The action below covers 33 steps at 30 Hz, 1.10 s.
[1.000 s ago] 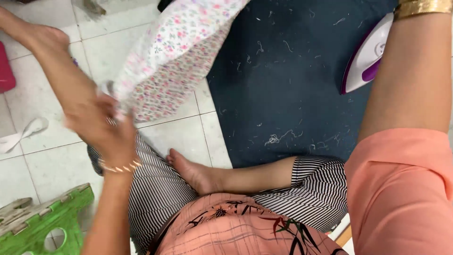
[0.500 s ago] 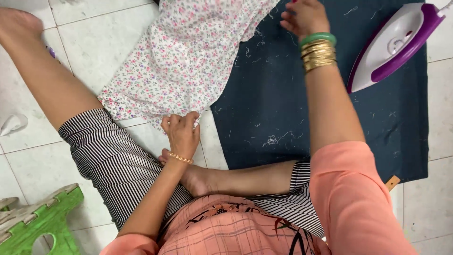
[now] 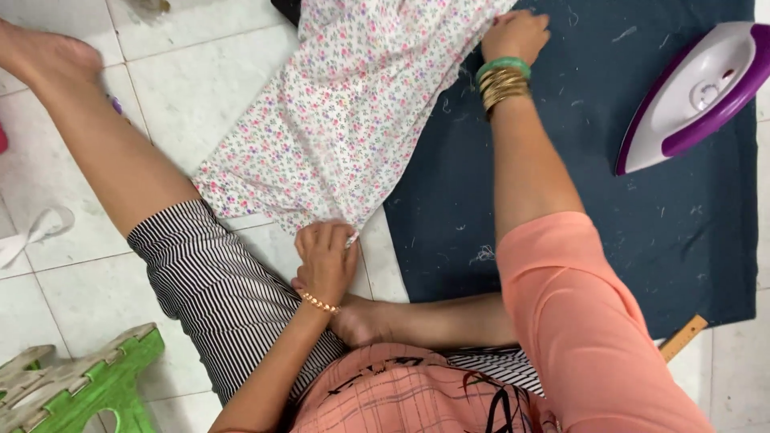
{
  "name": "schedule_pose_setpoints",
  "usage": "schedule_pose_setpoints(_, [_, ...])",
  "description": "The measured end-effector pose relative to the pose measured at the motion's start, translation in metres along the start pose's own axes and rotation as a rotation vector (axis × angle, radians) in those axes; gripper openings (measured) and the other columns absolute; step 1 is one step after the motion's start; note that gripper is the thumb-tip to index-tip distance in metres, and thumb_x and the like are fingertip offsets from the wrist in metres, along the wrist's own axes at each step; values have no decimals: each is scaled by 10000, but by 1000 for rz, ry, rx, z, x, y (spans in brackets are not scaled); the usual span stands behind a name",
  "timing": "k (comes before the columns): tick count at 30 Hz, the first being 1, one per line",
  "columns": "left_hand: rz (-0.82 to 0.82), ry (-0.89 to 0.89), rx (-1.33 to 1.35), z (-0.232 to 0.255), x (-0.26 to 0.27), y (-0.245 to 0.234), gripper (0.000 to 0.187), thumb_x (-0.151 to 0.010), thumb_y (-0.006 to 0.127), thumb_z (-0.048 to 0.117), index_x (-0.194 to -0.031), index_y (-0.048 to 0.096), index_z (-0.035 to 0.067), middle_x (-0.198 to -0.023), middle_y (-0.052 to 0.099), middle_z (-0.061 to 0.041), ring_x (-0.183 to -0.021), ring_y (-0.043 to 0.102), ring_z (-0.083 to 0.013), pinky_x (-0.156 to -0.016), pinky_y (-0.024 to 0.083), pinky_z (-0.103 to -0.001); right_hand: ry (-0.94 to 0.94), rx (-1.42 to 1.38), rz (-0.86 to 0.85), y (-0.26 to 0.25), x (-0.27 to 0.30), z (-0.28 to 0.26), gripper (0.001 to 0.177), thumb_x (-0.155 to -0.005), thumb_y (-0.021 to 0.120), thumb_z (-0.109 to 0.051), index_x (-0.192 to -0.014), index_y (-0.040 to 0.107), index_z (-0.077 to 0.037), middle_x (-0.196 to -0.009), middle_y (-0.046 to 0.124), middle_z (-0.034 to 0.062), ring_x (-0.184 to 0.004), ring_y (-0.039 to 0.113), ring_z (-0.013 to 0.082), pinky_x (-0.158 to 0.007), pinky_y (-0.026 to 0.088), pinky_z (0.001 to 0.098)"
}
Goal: A person uses an electric iron to press wrinkles out of a floral patterned piece of fabric laid on a mat on the floor.
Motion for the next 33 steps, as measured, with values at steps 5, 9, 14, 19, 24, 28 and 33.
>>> schedule_pose_setpoints(5, [-85, 36, 221, 44, 13, 21, 163, -847, 699, 136, -996, 654, 85, -946, 625, -88, -972, 500, -275, -913, 368, -406, -573, 367, 263, -66, -43, 23, 126, -816, 678, -74, -919, 748, -54, -900, 684, 177, -748, 606, 360, -732, 465, 472])
schedule_pose_setpoints(9, [-113, 46, 233, 52, 21, 34, 214, -845, 690, 129, -1051, 648, 85, -1007, 624, -78, -1009, 498, -281, -951, 363, -412, -379, 187, 47, -59, -50, 63, 209, -785, 698, -52, -780, 807, -230, -989, 614, 186, -881, 585, 432, -798, 546, 464])
schedule_pose_setpoints(14, [-182, 8, 81, 22, 40, 57, 349, -807, 658, 85, -1154, 621, 71, -1010, 610, -134, -930, 513, -316, -896, 408, -427, -109, 56, 96, -34, -9, 4, 421, -869, 799, -512, -1101, 657, -190, -1145, 539, 121, -1033, 524, 339, -824, 556, 447])
schedule_pose_setpoints(19, [-218, -59, 152, 13, 39, 51, 320, -813, 678, 84, -1131, 648, 63, -1026, 668, -103, -942, 526, -280, -921, 427, -401, -19, 120, -15, -8, -19, -19, 280, -838, 800, -391, -1036, 705, -218, -1146, 523, 90, -1065, 463, 334, -912, 383, 516])
schedule_pose_setpoints(24, [-293, -10, 470, 62, 22, 35, 362, -740, 646, -38, -1079, 635, 89, -920, 655, -36, -873, 543, -246, -842, 462, -353, -267, 264, 235, -66, -61, -1, 266, -794, 803, -316, -980, 669, -181, -835, 750, 66, -735, 706, 320, -773, 418, 590])
schedule_pose_setpoints(28, [-433, 178, 442, 102, 36, 76, 227, -821, 635, 40, -1032, 593, 113, -982, 633, -59, -927, 531, -266, -879, 423, -386, -555, 366, 329, -106, -70, 23, 222, -763, 804, -157, -966, 726, -111, -890, 725, 107, -760, 641, 319, -757, 392, 490])
schedule_pose_setpoints(33, [-572, 285, 279, 110, 63, 142, 258, -890, 602, 82, -1149, 606, 93, -1119, 638, -107, -1057, 534, -306, -953, 408, -430, -691, 207, 135, -156, -54, 20, 313, -742, 867, -63, -946, 638, -127, -993, 641, 104, -792, 665, 314, -678, 537, 435])
Point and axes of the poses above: each hand's wrist, its own x-axis away from the middle knuckle, its own y-axis out of the palm, z = x × y, the point moved 6 cm from there along -x, towards the middle knuckle
